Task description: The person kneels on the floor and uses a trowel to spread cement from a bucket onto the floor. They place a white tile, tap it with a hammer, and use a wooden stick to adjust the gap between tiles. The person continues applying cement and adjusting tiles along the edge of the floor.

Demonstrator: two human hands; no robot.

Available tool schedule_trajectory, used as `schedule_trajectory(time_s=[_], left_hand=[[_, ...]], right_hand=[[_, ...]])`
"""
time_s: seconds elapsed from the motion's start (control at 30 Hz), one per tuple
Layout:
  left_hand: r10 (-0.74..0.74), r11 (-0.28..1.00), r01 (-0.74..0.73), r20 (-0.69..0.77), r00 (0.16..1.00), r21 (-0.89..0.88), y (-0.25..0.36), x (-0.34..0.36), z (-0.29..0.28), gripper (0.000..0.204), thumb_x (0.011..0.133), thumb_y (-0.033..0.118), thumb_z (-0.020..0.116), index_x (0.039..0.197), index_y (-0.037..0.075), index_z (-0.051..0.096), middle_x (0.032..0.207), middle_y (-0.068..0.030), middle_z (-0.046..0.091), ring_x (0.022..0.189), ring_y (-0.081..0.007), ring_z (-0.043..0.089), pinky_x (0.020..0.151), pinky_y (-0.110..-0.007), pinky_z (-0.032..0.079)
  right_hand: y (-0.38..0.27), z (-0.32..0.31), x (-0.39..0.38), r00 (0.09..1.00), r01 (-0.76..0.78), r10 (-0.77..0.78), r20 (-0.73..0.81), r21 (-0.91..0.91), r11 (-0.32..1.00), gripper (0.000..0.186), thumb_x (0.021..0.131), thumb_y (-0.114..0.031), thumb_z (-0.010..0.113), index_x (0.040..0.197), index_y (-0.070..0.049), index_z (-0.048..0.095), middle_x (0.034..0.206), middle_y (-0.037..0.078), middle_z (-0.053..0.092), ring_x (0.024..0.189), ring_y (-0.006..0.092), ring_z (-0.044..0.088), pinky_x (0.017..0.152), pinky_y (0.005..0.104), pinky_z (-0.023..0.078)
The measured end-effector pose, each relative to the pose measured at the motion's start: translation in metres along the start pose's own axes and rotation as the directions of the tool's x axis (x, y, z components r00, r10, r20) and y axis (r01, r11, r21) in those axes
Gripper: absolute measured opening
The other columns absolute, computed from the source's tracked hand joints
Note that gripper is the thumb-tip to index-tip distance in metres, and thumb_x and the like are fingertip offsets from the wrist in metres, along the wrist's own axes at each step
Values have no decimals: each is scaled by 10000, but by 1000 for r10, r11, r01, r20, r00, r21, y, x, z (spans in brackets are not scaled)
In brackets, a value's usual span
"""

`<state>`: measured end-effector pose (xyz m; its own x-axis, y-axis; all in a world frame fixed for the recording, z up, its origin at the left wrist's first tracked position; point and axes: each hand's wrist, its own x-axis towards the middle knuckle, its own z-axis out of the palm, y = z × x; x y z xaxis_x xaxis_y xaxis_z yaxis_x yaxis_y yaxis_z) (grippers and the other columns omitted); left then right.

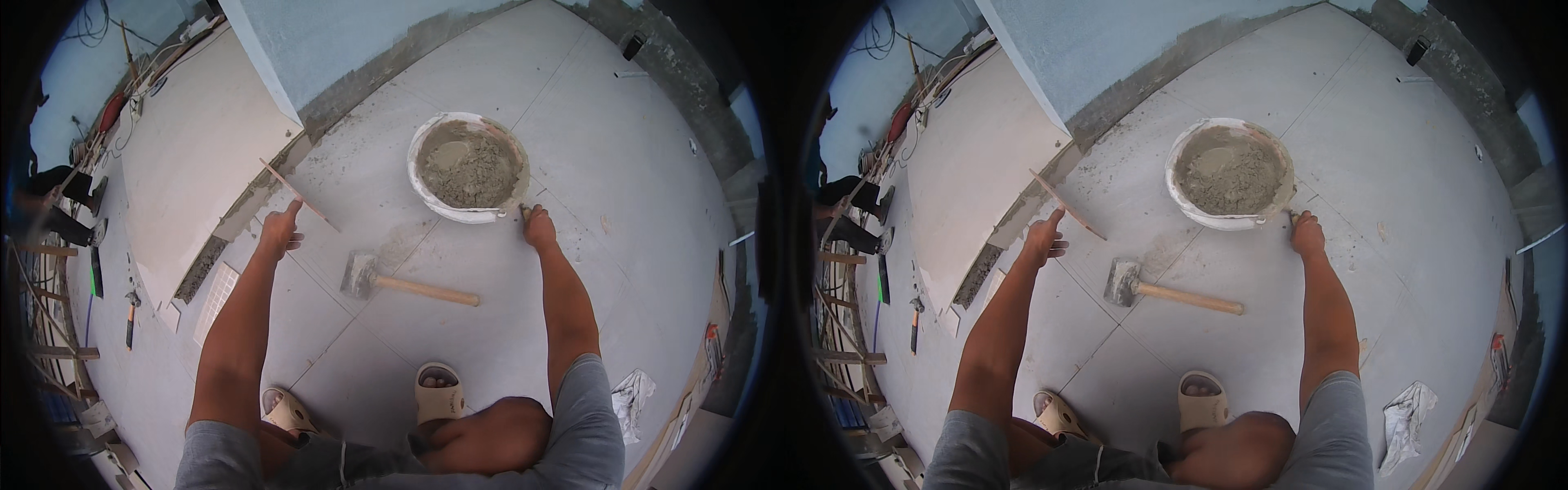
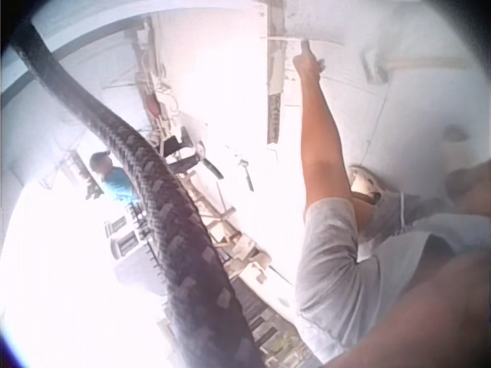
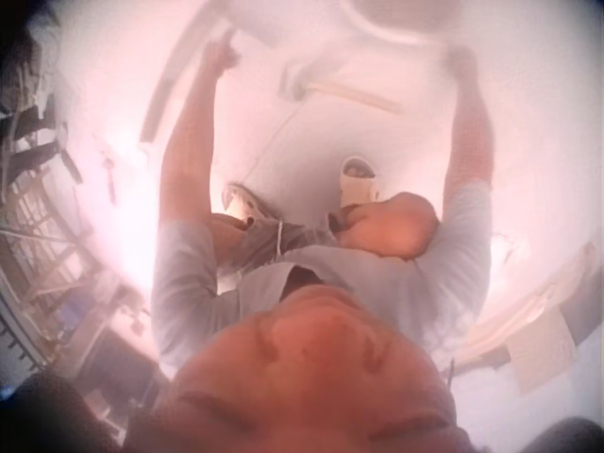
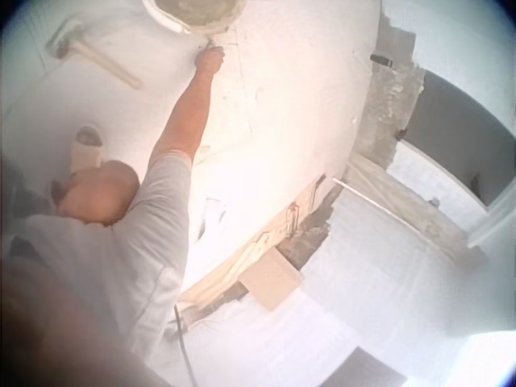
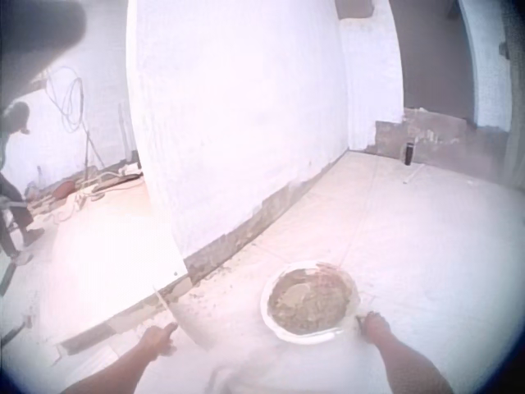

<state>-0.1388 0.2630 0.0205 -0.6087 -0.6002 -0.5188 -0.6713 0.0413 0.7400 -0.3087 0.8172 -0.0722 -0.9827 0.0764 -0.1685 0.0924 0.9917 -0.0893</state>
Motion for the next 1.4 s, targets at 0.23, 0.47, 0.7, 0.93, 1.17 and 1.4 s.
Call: schedule_trajectory(time_s=[0.23,0.47,0.7,0.93,1.17,1.4], left_hand=[[45,993,-34,-101,994,110,35,18,29,697,801,563,675,1008,-98,600,934,-196,612,698,-280,653,544,-392,554],[357,404,-445,310,881,799,-3,67,34,332,782,264,689,828,-64,664,826,-190,681,676,-269,687,514,-366,562],[130,991,-130,-58,990,10,-19,66,9,192,820,126,584,818,-49,662,814,-186,678,712,-271,702,545,-359,561],[56,998,-59,96,994,29,-19,-7,-67,315,918,149,564,1151,-62,560,992,-174,654,850,-241,676,734,-365,570],[5,964,69,275,961,-257,-135,-74,-125,374,951,227,588,1236,-12,545,1071,-98,657,931,-185,657,826,-355,546],[-23,840,252,431,902,-480,-224,-83,-143,336,943,235,612,1221,49,578,1094,-72,661,970,-176,656,872,-358,541]], right_hand=[[9,-49,-63,945,44,58,-323,303,952,381,833,-117,647,1121,-14,420,1102,254,505,1001,462,561,849,516,485],[32,-87,-69,930,260,45,-365,738,623,341,884,-184,644,1156,-4,547,890,141,605,779,266,588,732,398,480],[-9,-57,-91,969,245,-203,-144,704,667,371,921,-275,627,1196,-27,608,842,82,638,788,156,568,752,301,475],[77,-37,-147,996,86,-79,-47,772,630,292,960,-256,621,1080,10,601,737,-29,519,588,54,416,525,225,368],[14,-93,-197,987,161,-67,-148,827,539,198,927,-205,666,986,-55,551,639,-33,480,465,33,411,411,205,352],[-126,-129,-200,903,296,-425,-65,811,505,260,931,-219,663,1066,-21,561,668,-22,509,494,45,435,453,217,385]])
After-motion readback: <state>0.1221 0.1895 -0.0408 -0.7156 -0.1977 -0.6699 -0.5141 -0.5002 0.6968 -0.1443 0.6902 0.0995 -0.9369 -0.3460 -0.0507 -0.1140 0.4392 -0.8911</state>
